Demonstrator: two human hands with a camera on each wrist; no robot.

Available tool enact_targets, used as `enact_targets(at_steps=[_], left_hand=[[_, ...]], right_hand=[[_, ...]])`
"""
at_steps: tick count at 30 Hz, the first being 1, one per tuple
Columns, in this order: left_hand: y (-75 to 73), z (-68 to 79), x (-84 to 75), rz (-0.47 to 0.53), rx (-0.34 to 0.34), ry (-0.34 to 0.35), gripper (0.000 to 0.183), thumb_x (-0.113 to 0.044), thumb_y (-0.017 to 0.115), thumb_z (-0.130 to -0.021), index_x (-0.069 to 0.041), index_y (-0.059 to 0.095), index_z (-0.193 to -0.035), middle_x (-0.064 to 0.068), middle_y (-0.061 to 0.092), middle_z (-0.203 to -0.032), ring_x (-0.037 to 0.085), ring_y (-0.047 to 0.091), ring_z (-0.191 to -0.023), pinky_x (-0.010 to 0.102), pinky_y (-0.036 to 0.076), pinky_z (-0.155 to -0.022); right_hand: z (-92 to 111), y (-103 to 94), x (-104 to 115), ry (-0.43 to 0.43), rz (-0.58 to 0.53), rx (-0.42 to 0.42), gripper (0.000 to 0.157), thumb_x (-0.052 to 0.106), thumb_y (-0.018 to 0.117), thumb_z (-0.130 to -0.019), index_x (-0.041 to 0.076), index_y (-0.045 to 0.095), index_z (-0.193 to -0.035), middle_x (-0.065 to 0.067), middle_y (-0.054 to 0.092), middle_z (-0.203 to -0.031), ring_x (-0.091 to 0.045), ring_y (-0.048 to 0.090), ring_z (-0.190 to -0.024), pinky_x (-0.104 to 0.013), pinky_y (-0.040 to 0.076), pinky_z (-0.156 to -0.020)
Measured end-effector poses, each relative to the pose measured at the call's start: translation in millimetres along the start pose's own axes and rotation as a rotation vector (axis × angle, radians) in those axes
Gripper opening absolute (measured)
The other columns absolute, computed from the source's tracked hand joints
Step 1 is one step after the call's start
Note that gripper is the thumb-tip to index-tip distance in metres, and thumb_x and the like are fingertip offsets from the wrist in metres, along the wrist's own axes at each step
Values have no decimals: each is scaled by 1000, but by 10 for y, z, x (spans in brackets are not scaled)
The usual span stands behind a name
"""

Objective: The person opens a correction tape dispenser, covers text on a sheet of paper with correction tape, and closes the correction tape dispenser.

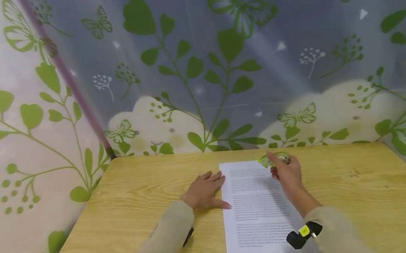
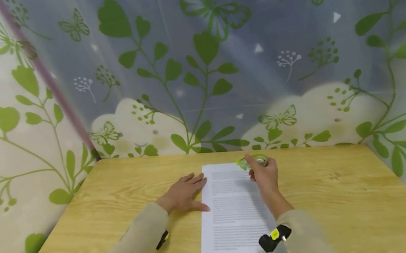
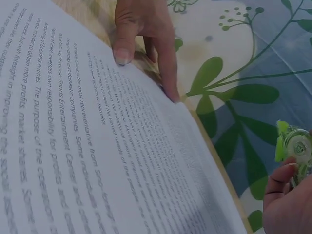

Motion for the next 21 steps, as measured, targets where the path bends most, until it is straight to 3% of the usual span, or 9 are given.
enact_targets(at_steps=[5, 10, 17, 21], left_hand=[[15, -1, 19, -15, -1, -12, 98, -74, 54, -79, -15, 27, -152, 3, 21, -157, 33, 17, -142, 52, 19, -110], [5, -10, 31, -24, -8, -27, 98, -74, 54, -78, -16, 28, -152, 2, 22, -156, 32, 17, -142, 50, 20, -110], [12, -25, 30, -32, -4, -34, 98, -74, 54, -78, -16, 27, -152, 2, 22, -156, 32, 17, -142, 50, 20, -110], [25, -26, 29, -41, -3, -38, 98, -75, 53, -77, -16, 27, -152, 1, 22, -156, 31, 17, -142, 51, 20, -110]], right_hand=[[-64, 140, -124, -35, 57, -14, 53, 35, 76, -82, 8, 39, -108, -2, 51, -77, -7, 47, -52, -22, 42, -49], [-93, 317, -212, -79, 261, 34, 60, 47, 72, -82, 8, 38, -112, 1, 50, -62, -12, 47, -48, -29, 45, -54], [-115, 520, -362, -91, 375, 67, 70, 46, 70, -84, 4, 38, -131, -9, 61, -78, -19, 57, -63, -29, 48, -55], [-109, 602, -441, -98, 442, 69, 67, 46, 70, -84, 4, 42, -128, -8, 62, -79, -18, 59, -67, -27, 46, -57]])
Point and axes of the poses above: each hand's wrist, its own z-axis away from the middle knuckle, its own y-axis out of the palm, x = y × z, the point moved 7 cm from there along -z, towards the middle knuckle
